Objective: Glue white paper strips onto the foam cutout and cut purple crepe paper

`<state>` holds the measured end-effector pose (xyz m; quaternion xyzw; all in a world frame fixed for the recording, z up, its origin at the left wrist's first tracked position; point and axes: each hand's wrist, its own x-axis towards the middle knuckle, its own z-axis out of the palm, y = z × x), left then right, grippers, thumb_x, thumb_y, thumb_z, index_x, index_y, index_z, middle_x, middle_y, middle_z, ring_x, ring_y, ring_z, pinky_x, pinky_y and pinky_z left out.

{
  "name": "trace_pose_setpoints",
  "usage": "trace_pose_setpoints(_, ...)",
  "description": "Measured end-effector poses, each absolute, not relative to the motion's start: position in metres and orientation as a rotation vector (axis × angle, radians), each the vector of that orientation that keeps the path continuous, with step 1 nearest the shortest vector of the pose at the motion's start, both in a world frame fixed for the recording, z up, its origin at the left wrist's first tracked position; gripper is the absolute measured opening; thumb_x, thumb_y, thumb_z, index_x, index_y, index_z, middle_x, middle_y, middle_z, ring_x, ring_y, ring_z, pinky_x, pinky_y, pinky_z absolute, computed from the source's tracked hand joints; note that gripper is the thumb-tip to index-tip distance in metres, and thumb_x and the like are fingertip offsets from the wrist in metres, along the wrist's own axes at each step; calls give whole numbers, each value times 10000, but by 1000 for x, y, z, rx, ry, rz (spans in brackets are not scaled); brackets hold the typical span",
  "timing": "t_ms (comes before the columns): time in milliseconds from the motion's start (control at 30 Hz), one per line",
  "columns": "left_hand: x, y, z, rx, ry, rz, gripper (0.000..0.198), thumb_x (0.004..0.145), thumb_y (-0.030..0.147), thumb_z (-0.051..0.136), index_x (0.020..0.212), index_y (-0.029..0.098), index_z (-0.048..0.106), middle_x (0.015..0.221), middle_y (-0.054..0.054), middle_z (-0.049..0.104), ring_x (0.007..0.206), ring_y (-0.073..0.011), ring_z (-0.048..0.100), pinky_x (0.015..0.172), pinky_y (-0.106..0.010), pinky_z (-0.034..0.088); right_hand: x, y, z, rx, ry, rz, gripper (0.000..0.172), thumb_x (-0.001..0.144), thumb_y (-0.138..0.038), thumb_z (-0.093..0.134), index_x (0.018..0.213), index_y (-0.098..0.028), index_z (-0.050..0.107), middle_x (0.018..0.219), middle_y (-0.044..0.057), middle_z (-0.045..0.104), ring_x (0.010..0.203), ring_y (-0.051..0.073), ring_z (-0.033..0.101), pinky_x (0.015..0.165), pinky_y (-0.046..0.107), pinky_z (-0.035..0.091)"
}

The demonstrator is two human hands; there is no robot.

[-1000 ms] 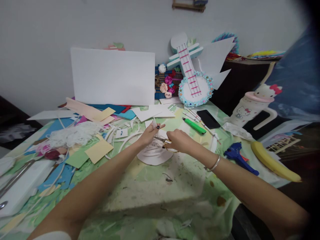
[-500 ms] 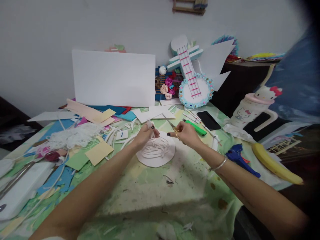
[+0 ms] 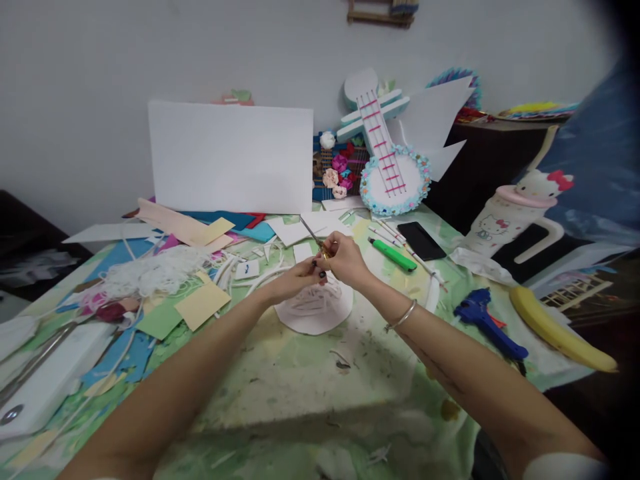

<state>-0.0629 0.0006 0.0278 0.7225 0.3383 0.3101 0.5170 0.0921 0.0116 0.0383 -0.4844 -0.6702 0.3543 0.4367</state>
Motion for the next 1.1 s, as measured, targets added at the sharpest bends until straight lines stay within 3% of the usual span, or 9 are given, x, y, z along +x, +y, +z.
trace_pose_setpoints(100,-73,9,35,1665,769,795,246,697,314,691,863,160,597,887,-53,609,869,-180,565,745,-282,453,93,13,43,-1190,-1745,879,245,568,-133,621,732,-197,451,631,-50,592,565,101,520,500,201,339)
trace_pose_setpoints(267,-77,27,39,1651,839,799,380,531,239,808,838,133,610,740,-30,648,690,-162,598,603,-256,470,91,15,51,-1155,-1827,811,246,549,-144,638,695,-194,447,551,-79,503,511,81,432,466,195,267)
trace_pose_setpoints(367,-76,31,40,1660,906,800,379,516,249,823,810,116,625,687,-16,656,656,-150,605,595,-246,480,92,18,49,-1106,-1833,866,266,574,-233,661,712,-200,436,567,-77,505,506,83,426,469,199,270)
trace_pose_setpoints(533,-82,31,42,1546,999,857,526,539,266,821,1013,108,654,750,-66,714,732,-198,663,695,-317,536,114,18,51,-1195,-1841,739,333,643,-432,661,761,-195,459,673,-28,577,578,109,481,528,221,317)
trace_pose_setpoints(733,-91,35,41,1513,1093,1020,374,499,269,845,798,103,694,809,-98,721,779,-218,676,760,-343,543,156,4,56,-1510,-2354,352,452,643,-580,661,793,-175,529,706,23,604,635,159,520,542,242,296)
trace_pose_setpoints(933,-72,30,44,1529,1021,951,285,508,227,825,723,95,692,744,-87,709,723,-197,665,717,-314,536,143,-5,47,-1611,-2644,193,599,680,-651,608,1010,-154,557,869,113,660,789,252,614,576,254,344)
trace_pose_setpoints(1100,-61,22,43,1567,1035,912,236,523,202,796,700,88,688,734,-90,705,704,-194,663,688,-294,531,130,-4,40,-1691,-2686,156,679,706,-725,524,1078,-158,552,975,160,649,816,277,627,568,263,366)
